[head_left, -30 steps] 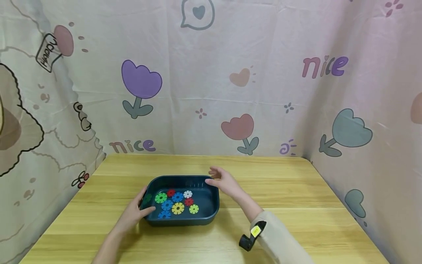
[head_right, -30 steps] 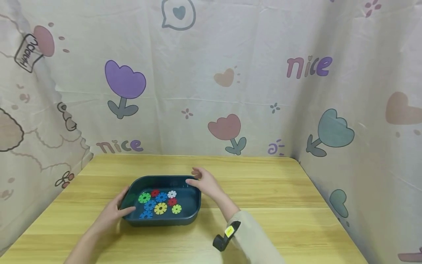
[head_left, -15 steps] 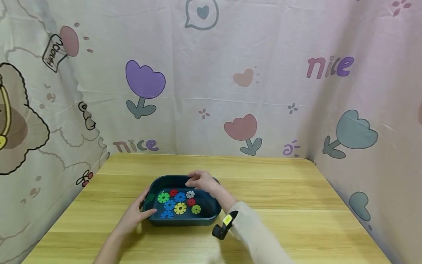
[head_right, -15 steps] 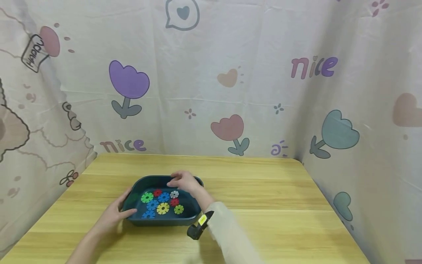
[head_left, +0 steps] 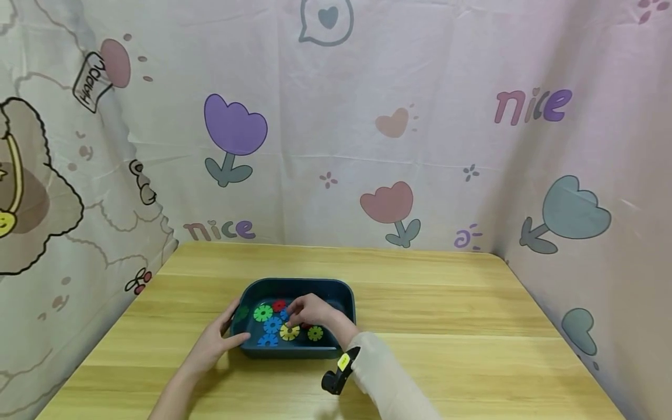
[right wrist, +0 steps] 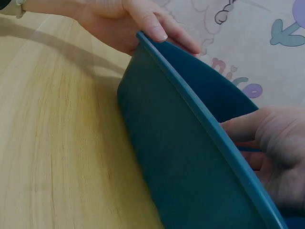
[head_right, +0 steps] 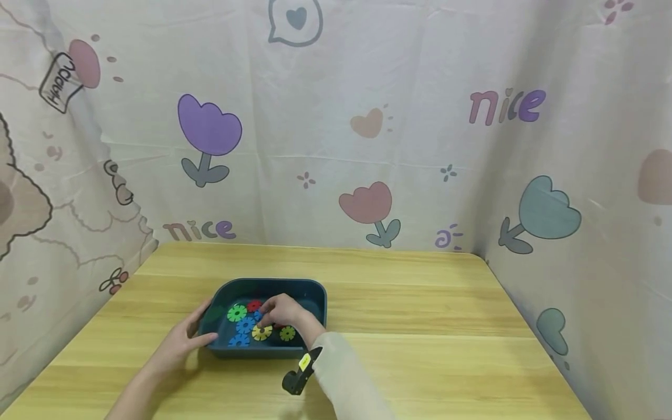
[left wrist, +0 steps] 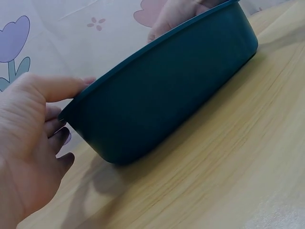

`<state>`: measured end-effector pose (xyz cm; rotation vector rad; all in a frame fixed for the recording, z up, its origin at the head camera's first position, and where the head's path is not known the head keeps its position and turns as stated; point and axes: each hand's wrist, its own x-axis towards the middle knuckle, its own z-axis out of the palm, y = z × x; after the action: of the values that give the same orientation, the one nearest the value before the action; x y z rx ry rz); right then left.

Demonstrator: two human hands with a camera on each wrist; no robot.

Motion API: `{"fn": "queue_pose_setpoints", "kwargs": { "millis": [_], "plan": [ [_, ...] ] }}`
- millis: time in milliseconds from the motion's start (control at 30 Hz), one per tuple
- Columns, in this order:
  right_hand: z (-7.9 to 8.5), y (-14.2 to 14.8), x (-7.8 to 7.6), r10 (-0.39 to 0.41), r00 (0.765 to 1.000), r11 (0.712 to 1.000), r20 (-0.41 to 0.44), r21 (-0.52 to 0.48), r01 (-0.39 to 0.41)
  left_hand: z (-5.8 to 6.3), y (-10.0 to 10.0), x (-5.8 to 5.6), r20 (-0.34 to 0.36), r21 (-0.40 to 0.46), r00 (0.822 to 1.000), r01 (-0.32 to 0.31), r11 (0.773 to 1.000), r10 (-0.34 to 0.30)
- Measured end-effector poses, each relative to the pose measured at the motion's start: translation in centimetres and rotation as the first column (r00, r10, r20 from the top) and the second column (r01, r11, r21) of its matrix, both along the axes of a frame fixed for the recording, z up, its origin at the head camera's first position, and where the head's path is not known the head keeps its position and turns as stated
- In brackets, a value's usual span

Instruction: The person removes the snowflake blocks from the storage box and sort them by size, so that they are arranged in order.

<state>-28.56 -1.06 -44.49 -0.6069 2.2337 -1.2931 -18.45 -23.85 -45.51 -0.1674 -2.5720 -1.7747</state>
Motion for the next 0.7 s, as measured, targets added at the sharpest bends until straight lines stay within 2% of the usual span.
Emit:
{"fn": "queue_pose_setpoints", "kwargs": {
  "millis": [333, 700],
  "plan": [
    [0.25, 0.25, 0.39, 0.06, 0.996, 0.994, -0.072, 0.09, -0.054, 0.39, -0.54, 0.01, 0.023, -0.11, 0.999, -0.021, 0.994, 0.024],
    [-0.24, 0.06, 0.71, 0.137, 0.972, 0.975, -0.192, 0.2, -0.098, 0.15, -0.78, 0.0, 0.023, -0.083, 0.999, -0.026, 0.996, 0.028]
  ]
}}
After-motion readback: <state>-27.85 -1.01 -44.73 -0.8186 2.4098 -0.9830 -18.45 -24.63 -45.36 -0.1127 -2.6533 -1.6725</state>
